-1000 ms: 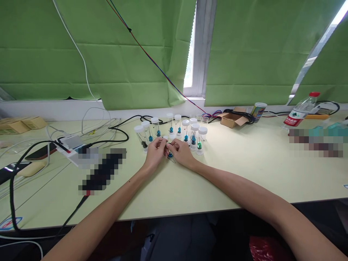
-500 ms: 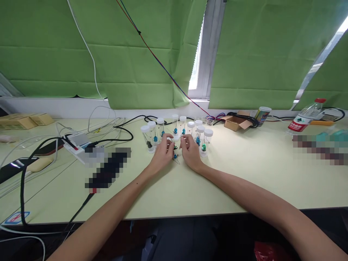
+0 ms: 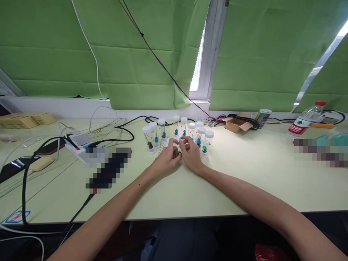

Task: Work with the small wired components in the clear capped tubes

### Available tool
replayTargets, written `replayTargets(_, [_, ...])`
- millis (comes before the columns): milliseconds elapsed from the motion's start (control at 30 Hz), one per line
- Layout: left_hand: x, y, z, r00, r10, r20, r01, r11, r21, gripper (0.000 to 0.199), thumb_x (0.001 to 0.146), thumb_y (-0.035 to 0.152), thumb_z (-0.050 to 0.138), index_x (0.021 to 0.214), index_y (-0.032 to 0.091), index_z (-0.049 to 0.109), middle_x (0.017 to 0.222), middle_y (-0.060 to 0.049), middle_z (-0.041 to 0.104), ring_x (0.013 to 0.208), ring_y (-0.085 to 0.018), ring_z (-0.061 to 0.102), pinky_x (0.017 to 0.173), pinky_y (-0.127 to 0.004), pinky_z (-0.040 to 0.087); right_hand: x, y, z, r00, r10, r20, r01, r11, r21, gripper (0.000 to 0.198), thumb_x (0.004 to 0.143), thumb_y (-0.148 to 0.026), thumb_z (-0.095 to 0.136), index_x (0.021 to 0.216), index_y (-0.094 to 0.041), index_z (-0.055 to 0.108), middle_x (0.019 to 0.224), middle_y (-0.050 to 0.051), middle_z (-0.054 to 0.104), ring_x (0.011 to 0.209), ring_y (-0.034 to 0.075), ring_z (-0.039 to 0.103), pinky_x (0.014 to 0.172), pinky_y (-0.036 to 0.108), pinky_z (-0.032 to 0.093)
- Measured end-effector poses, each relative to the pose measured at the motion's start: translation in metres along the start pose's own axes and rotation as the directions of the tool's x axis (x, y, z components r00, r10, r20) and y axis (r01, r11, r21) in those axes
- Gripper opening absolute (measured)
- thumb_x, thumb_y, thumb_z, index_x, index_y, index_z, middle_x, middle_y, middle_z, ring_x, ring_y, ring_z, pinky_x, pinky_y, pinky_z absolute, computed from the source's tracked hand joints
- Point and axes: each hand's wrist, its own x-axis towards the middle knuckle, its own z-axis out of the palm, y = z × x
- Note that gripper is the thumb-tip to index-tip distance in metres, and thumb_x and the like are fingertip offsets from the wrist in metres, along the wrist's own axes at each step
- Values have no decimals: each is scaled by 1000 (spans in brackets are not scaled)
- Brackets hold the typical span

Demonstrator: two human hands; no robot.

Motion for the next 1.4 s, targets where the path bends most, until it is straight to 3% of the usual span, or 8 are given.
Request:
replayTargets(200, [0,1,1,1000,-5,-16,5,1000,23,34,88,34,53,116,24,36,62,8,53,55,-13,46,54,-24,33,0,4,1,998,-60,-9,59,997,-39,23,95,-40,48,94,-19,58,77,2,65,55,11,54,55,24,43])
replayTargets(367, [-1,4,1,998,-13,-64,16,999,36,33,87,32,55,114,24,40,76,4,61,57,-11,50,52,-24,35,1,5,1,984,-180,-4,179,980,-88,19,96,-35,47,93,-19,57,76,2,65,60,13,56,59,26,44])
replayTargets(533, [1,4,0,991,3,-135,1,1000,29,19,90,27,49,107,22,50,83,0,64,56,-10,51,53,-24,38,8,2,1,943,-333,-3,326,926,-191,21,98,-34,42,92,-20,57,82,5,68,62,14,57,60,27,44])
replayTargets(733, [4,-2,-1,951,75,-301,-54,996,75,10,87,19,46,87,19,56,77,-1,62,63,-12,52,57,-25,41,28,-31,-4,880,-443,173,475,800,-366,23,99,-27,41,87,-19,60,76,3,68,61,13,56,57,26,36])
replayTargets(833, [5,-4,-1,941,68,-330,-38,995,97,13,91,25,47,88,20,58,81,-2,63,64,-13,53,60,-27,43,43,-56,-20,885,-411,221,466,780,-417,24,99,-28,45,82,-19,59,73,1,67,57,12,54,58,26,34])
replayTargets(1033, [6,-4,1,938,-15,-348,30,999,37,21,93,39,51,88,21,60,82,-3,64,68,-14,58,60,-27,46,88,-81,-73,942,-328,71,312,779,-544,27,99,-35,44,84,-20,62,77,4,69,66,16,59,70,29,41])
replayTargets(1200, [8,-2,1,917,-101,-385,79,994,-72,28,90,46,53,86,20,60,80,-4,63,68,-15,58,59,-27,49,121,-63,-113,992,-124,20,105,725,-680,23,96,-32,47,98,-19,65,93,10,71,85,23,63,80,34,45])
replayTargets(1400, [7,3,0,914,-185,-360,118,973,-200,34,88,53,55,85,20,58,80,-3,60,61,-13,57,51,-26,48,139,-30,-137,989,132,65,-33,631,-775,34,88,-33,63,116,-14,65,112,15,69,104,27,62,86,35,46])
